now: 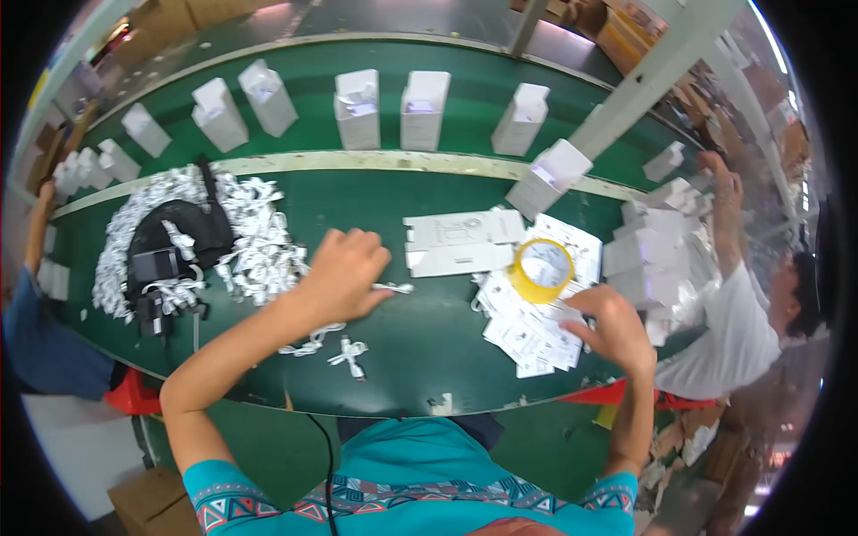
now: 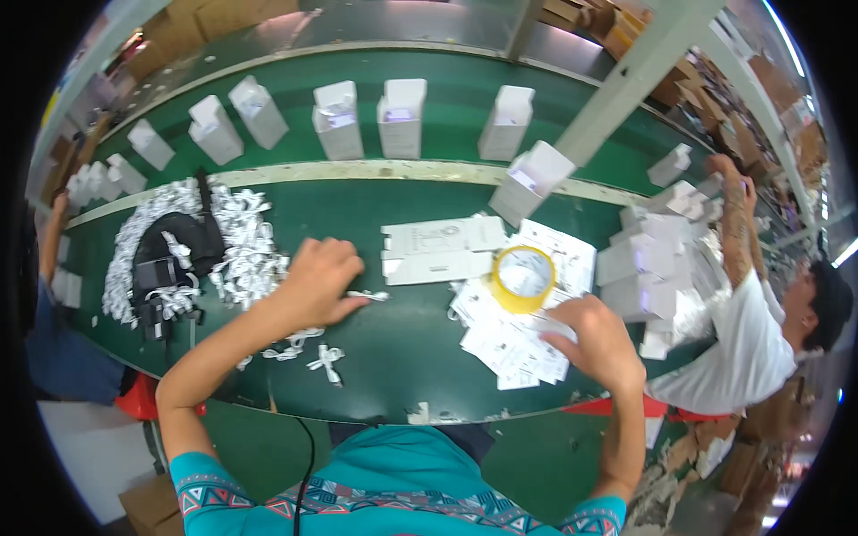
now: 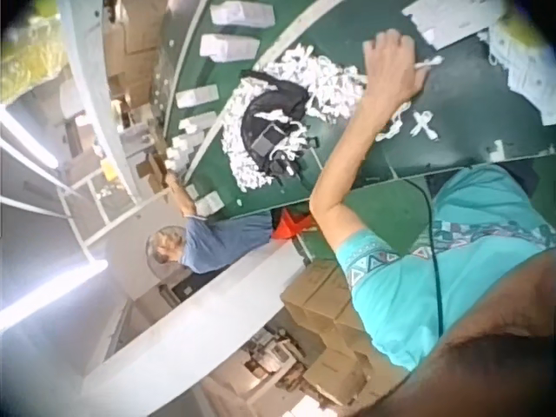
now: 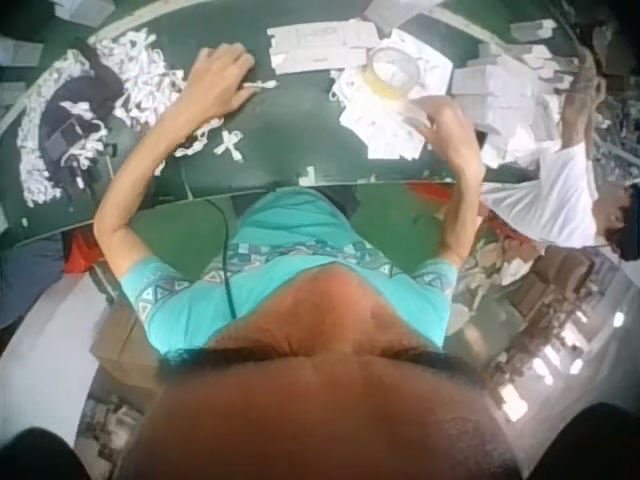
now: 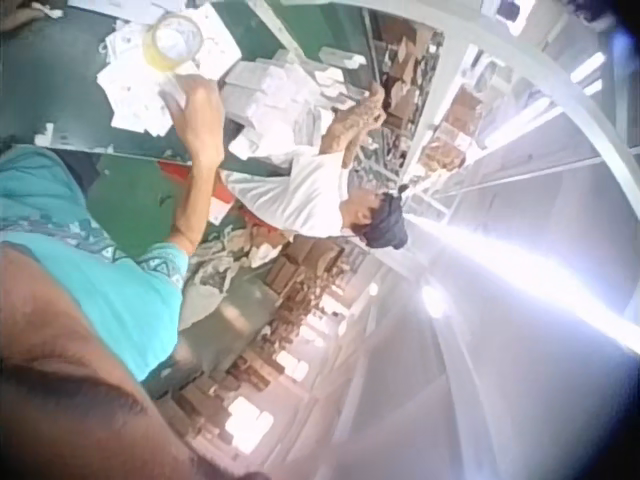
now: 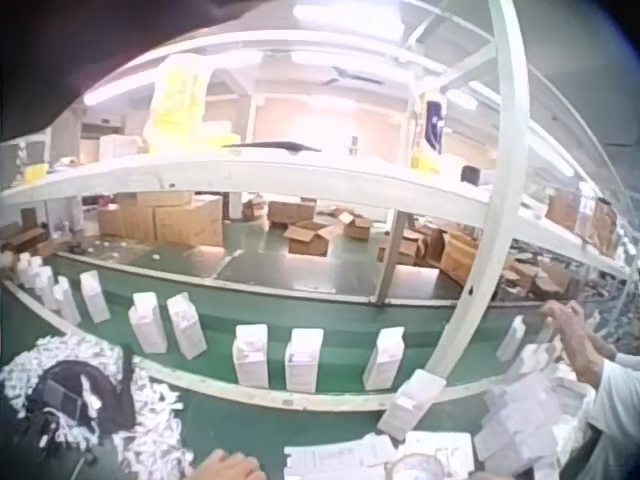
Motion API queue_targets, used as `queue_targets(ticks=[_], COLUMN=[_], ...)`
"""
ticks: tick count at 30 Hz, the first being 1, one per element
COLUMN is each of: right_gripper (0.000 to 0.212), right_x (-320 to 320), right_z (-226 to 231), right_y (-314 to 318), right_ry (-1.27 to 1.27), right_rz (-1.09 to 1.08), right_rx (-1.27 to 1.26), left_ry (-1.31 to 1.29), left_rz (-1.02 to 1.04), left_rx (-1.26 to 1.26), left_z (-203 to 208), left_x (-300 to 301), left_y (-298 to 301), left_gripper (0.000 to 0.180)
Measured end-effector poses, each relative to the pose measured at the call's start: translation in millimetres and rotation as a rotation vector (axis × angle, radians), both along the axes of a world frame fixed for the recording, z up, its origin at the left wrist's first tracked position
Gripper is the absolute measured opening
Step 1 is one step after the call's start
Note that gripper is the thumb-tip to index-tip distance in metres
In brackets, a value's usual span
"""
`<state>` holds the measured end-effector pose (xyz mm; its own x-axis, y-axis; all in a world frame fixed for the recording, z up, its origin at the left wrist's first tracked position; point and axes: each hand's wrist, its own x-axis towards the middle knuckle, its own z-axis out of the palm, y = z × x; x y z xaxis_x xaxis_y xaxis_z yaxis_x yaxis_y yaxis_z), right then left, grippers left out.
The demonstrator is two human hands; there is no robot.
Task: The person packs product boxes on an assembly line by placing USB cables and paper manuals into the boxes by hand.
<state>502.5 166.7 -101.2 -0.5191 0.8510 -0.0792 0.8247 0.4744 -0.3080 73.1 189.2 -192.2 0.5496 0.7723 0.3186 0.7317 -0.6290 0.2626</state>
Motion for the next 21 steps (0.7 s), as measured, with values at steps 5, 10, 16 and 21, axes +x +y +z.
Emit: queue_targets(ticks=[5,10,16,21], right_gripper=[0.044,0.036,0.023,0.021], right_x=[8.4,15.4,5.8,17.8], right_z=[-46.6,-64.3,-46.9,19.5], right_y=[-31.7,-44.2,-44.4,-30.7], right_ry=[0.048,0.044,0.225,0.156], right_rz=[-0.113,-0.092,-0.123,-0.094], right_rx=[0.292,0.342,0.265,0.42], left_ry=[0.054,-0.302,-0.213,-0.309], left_rz=[-0.003,0.128,0.423,0.415], left_rx=[-0.075,0.367,0.196,0.234], left_z=[16.4,71.3,36.1,25.9], left_x=[7.4,22.5,18.1,15.2], left_y=[10.0,100.3,230.2,228.7], left_gripper=[0.019,0.014,0.012,0.013])
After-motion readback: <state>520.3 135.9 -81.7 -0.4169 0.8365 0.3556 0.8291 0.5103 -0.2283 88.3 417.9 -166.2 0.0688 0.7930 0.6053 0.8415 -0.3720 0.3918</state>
